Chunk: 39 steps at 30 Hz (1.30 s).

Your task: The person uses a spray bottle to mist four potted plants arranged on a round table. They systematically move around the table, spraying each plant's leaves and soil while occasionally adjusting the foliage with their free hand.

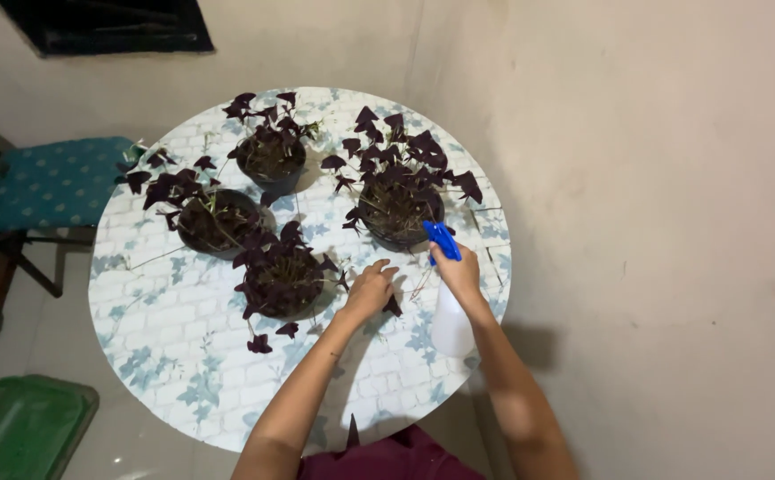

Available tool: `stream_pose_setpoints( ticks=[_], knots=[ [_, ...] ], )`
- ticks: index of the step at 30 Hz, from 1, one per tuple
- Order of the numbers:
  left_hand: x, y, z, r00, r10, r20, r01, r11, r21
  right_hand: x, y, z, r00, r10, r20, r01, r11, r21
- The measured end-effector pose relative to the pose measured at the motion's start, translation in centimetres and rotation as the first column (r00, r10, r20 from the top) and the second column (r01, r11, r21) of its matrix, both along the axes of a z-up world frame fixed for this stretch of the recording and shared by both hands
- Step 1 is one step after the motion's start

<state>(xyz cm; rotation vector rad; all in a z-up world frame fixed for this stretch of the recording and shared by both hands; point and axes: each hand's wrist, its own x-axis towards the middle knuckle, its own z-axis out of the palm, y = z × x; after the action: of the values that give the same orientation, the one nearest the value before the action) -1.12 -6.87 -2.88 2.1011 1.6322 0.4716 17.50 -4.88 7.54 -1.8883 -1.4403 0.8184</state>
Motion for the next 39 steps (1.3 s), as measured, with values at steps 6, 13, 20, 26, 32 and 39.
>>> stream_pose_setpoints(
  ticks=[6,13,20,26,32,39],
  knots=[
    [-1.3,-2.7,1.7,0.997,-0.038,0.063,0.038,0.999,0.001,1.0,-0.3,-1.3,0.999,0.045,0.021,-0.045,0.999,-0.008],
    [-4.1,-7.7,4.1,0.993,-0.08,0.082,0.073,0.993,0.094,0.7,-5.7,1.2,0.952,0.235,-0.197,-0.234,0.972,0.03],
    [-7.5,-13.0,2.4,0.996,-0.069,-0.054,0.074,0.993,0.093,1.4,-9.0,-3.6,0.813,0.416,-0.407,-0.455,0.89,0.0],
    [-9.0,-16.4,0.8,0.993,-0.034,-0.113,0.041,0.998,0.055,-1.1,-11.7,-3.7,0.728,0.47,-0.499,-0.503,0.861,0.076],
    [-9.9,-18.9,-1.0,0.985,0.008,-0.17,-0.011,1.0,-0.016,-3.7,-12.8,-3.8,0.78,0.514,-0.357,-0.51,0.853,0.114],
    [-10.2,-21.2,-0.4,0.976,0.038,-0.214,-0.043,0.999,-0.022,-7.7,-13.0,-3.9,0.808,0.515,-0.286,-0.52,0.852,0.067]
  ],
)
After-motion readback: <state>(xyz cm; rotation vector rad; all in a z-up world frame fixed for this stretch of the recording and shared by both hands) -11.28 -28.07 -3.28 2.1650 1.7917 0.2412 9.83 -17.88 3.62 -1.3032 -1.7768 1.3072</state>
